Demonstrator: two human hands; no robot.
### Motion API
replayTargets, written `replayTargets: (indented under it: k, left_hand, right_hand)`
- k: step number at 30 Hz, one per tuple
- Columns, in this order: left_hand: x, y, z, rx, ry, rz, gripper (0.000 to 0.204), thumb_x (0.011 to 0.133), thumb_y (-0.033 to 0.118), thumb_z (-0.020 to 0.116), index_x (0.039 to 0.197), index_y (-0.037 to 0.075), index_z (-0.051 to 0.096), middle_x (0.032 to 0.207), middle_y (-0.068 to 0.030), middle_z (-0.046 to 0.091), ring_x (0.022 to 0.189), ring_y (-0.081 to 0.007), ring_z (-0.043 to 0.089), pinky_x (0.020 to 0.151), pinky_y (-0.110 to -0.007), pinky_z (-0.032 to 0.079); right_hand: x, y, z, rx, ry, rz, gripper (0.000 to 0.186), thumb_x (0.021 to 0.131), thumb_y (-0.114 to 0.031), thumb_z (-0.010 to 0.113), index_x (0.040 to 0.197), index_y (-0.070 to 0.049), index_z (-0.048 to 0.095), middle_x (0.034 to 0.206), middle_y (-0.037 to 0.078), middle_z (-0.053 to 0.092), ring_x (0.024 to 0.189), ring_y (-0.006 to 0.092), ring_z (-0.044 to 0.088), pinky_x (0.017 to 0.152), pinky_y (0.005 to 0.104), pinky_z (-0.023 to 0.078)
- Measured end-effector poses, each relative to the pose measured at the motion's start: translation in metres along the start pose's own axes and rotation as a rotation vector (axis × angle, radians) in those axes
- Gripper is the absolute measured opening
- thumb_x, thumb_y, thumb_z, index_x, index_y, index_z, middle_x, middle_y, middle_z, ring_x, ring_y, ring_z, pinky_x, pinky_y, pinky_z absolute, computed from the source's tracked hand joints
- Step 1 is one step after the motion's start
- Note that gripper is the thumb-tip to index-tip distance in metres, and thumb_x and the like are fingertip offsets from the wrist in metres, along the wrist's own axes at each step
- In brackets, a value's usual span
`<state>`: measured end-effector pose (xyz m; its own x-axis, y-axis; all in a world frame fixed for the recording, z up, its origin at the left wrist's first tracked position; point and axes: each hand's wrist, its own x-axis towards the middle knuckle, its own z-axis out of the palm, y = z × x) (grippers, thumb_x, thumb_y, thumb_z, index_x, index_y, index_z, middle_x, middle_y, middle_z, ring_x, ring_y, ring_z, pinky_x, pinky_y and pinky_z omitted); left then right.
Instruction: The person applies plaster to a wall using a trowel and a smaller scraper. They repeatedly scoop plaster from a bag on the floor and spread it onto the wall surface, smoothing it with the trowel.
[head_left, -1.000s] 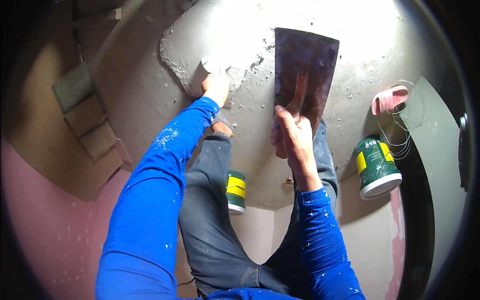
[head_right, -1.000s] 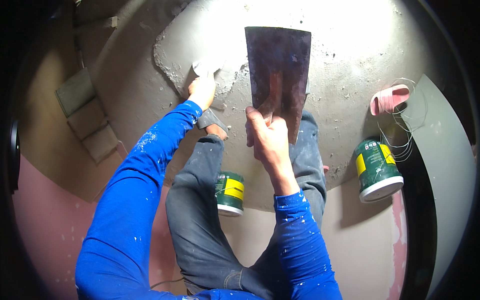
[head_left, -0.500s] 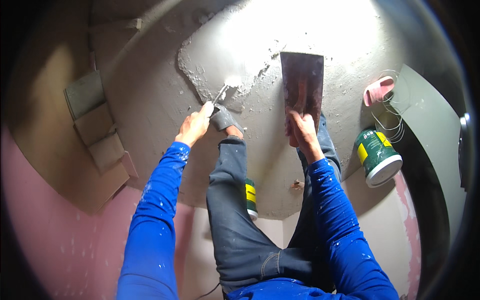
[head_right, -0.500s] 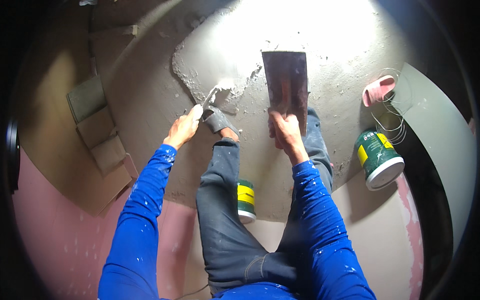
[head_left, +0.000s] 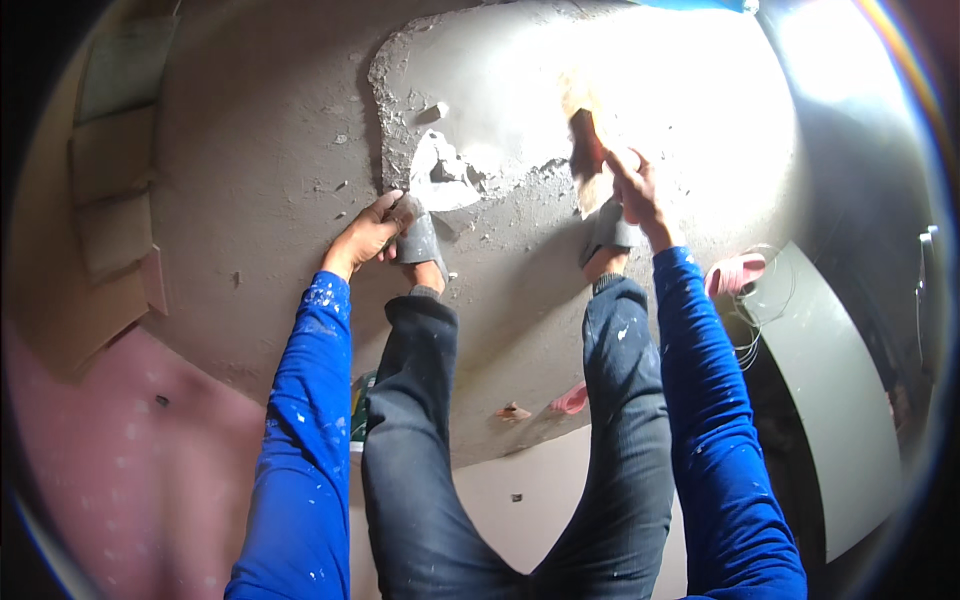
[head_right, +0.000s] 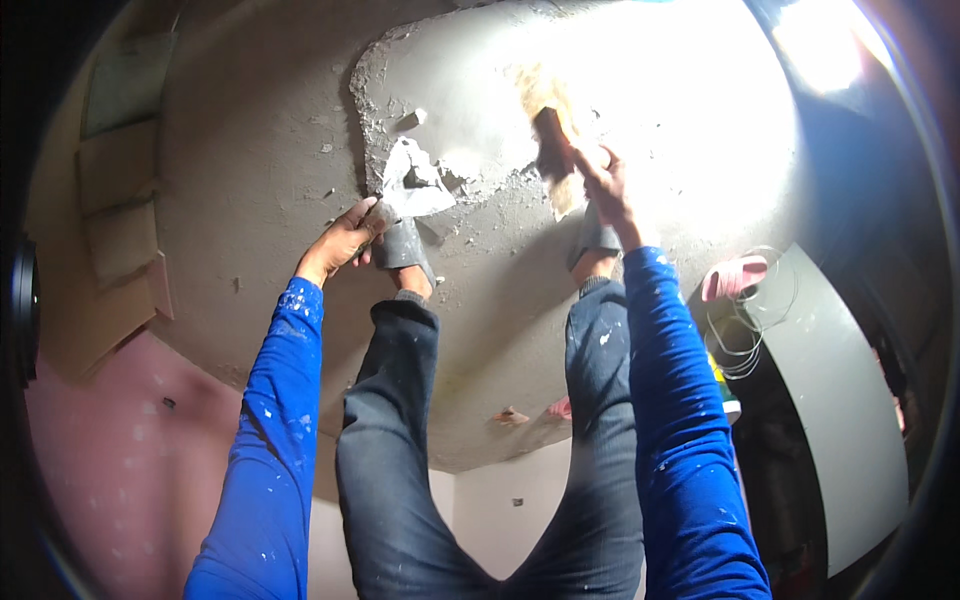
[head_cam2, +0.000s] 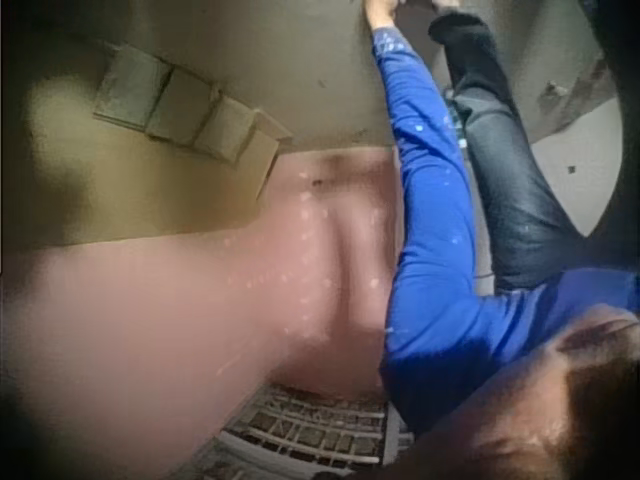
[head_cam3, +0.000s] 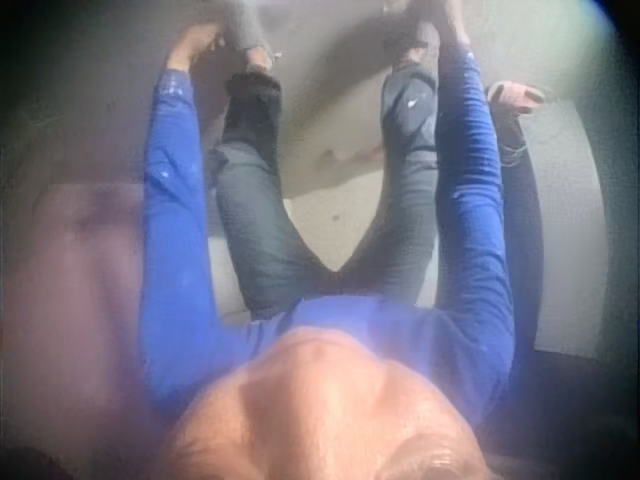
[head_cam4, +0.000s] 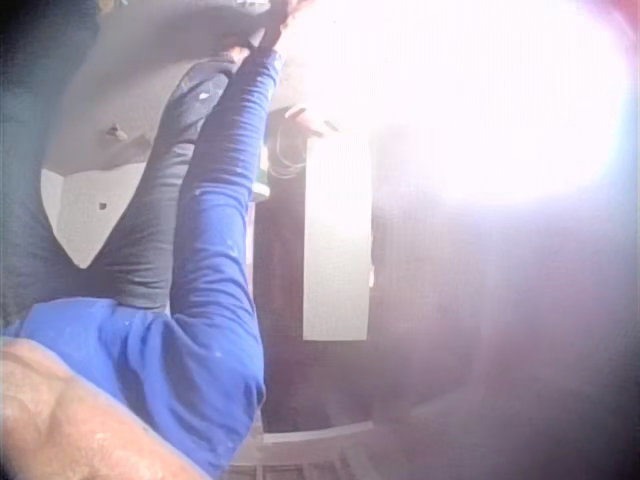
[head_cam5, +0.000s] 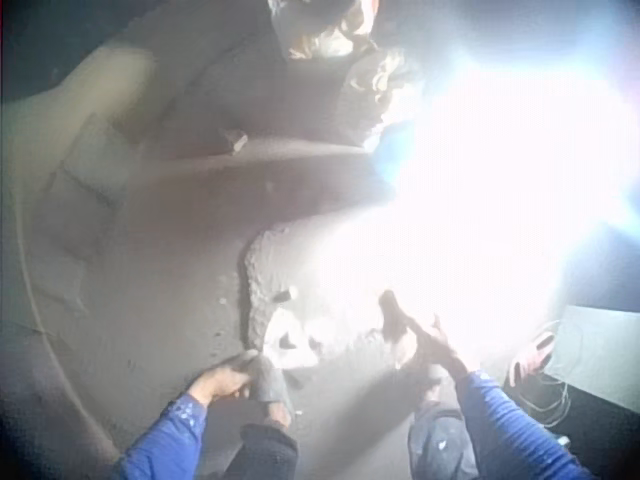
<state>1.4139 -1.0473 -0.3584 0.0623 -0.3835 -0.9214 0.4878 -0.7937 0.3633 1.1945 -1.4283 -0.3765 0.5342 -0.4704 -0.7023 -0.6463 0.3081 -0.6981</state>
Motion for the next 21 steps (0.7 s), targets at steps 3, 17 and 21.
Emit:
replayTargets:
  k: [3, 17, 21]
  left_hand:
    - [0.007, -0.021, -0.007, -0.046, 0.021, 0.041, 0.072, 0.097, 0.037, 0.065, 0.153, 0.005, 0.035, 0.094, -0.0042, 0.066, 0.060, -0.0065, 0.055, 0.050, -0.021, 0.041]
    - [0.051, -0.040, -0.090, 0.206, -0.105, -0.005, 0.070, 0.097, 0.040, 0.064, 0.154, 0.008, 0.038, 0.091, 0.0013, 0.065, 0.060, -0.0042, 0.050, 0.052, -0.021, 0.041]
    - [0.062, -0.033, -0.100, 0.249, -0.137, 0.001, 0.068, 0.097, 0.040, 0.064, 0.152, 0.008, 0.040, 0.091, 0.0030, 0.065, 0.061, -0.0035, 0.050, 0.053, -0.021, 0.040]
  right_hand:
    - [0.072, -0.003, -0.003, -0.265, 0.108, -0.285, 0.032, 0.095, -0.034, 0.068, 0.110, -0.007, 0.060, 0.083, 0.001, 0.059, 0.067, 0.0051, 0.051, 0.055, 0.0238, 0.041]
    - [0.176, 0.036, 0.024, -1.091, -0.007, -0.520, 0.042, 0.091, -0.045, 0.069, 0.097, -0.004, 0.067, 0.084, 0.008, 0.061, 0.079, 0.0148, 0.060, 0.068, 0.0320, 0.049]
    - [0.136, 0.085, 0.066, -0.747, 0.031, -0.043, 0.041, 0.090, -0.039, 0.072, 0.104, -0.001, 0.067, 0.106, 0.017, 0.067, 0.094, 0.0237, 0.065, 0.080, 0.0374, 0.052]
